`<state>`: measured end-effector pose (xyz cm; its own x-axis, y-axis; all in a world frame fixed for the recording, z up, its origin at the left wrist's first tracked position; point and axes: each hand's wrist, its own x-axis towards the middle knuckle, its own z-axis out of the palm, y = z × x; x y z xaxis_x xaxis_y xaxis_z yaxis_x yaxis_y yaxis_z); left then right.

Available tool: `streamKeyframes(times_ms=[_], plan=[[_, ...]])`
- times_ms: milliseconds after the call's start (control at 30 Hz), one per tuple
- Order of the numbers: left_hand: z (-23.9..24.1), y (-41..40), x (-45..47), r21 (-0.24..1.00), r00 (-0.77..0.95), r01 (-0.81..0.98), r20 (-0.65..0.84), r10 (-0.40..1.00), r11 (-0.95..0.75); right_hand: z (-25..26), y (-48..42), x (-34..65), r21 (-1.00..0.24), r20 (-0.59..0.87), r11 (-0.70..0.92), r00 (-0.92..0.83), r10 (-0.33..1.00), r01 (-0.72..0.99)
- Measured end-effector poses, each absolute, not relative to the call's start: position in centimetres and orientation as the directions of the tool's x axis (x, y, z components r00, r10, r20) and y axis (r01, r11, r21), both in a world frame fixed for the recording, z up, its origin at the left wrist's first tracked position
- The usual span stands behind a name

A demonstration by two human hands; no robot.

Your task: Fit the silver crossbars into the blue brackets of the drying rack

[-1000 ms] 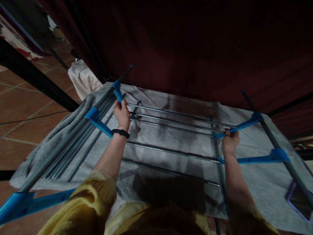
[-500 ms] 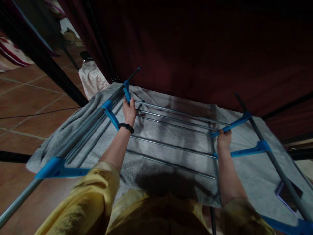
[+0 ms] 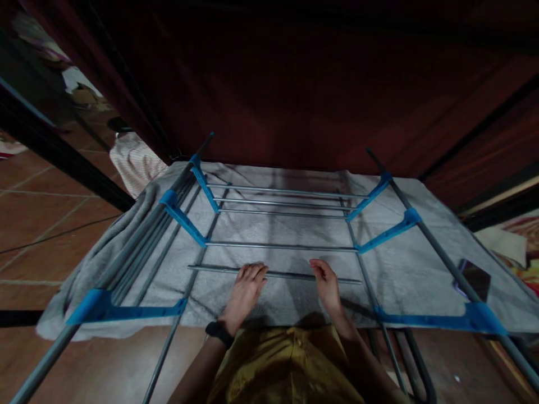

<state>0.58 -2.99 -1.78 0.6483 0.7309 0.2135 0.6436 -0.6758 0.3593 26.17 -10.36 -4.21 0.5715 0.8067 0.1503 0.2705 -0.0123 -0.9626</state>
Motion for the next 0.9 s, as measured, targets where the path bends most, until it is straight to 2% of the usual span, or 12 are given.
streamKeyframes(times_ms=[133, 267, 333, 400, 500, 567, 633, 733, 900], plan=[[-1.7, -2.3, 0.9, 0.251, 0.656, 0.688, 0.187, 0.732, -0.681, -3.8, -11.1, 26.9, -0.939, 0.19, -0.037, 0.608, 0.771, 0.341], [-1.0, -2.3, 0.2, 0.257, 0.608, 0.701, 0.274, 0.745, -0.666, -2.8, -12.6, 29.7, -0.831, 0.345, -0.134, 0.688, 0.638, 0.54], [-0.5, -2.3, -0.3, 0.279, 0.564, 0.706, 0.334, 0.755, -0.651, -2.5, -13.2, 31.7, -0.804, 0.395, -0.19, 0.744, 0.538, 0.563], [0.0, -2.2, -0.6, 0.297, 0.542, 0.698, 0.374, 0.752, -0.651, -2.4, -13.3, 33.7, -0.859, 0.348, -0.209, 0.832, 0.431, 0.467], [0.2, -2.3, -0.5, 0.312, 0.54, 0.683, 0.394, 0.744, -0.661, -2.5, -12.9, 35.5, -0.982, 0.11, -0.106, 0.935, 0.337, 0.153], [0.2, -2.5, -0.3, 0.328, 0.536, 0.68, 0.389, 0.75, -0.656, -2.6, -12.5, 35.6, -0.999, -0.044, -0.001, 0.908, 0.416, -0.049], [0.3, -2.9, 0.0, 0.347, 0.529, 0.686, 0.365, 0.766, -0.639, -2.5, -12.2, 35.1, -0.983, -0.113, 0.067, 0.843, 0.525, -0.174], [0.7, -3.5, 0.3, 0.363, 0.527, 0.702, 0.313, 0.79, -0.612, -2.2, -12.2, 34.3, -0.96, -0.139, 0.128, 0.818, 0.558, -0.25], [1.5, -3.9, -0.5, 0.324, 0.534, 0.745, 0.234, 0.813, -0.583, -2.4, -12.5, 35.1, -0.949, -0.151, 0.15, 0.82, 0.553, -0.276]])
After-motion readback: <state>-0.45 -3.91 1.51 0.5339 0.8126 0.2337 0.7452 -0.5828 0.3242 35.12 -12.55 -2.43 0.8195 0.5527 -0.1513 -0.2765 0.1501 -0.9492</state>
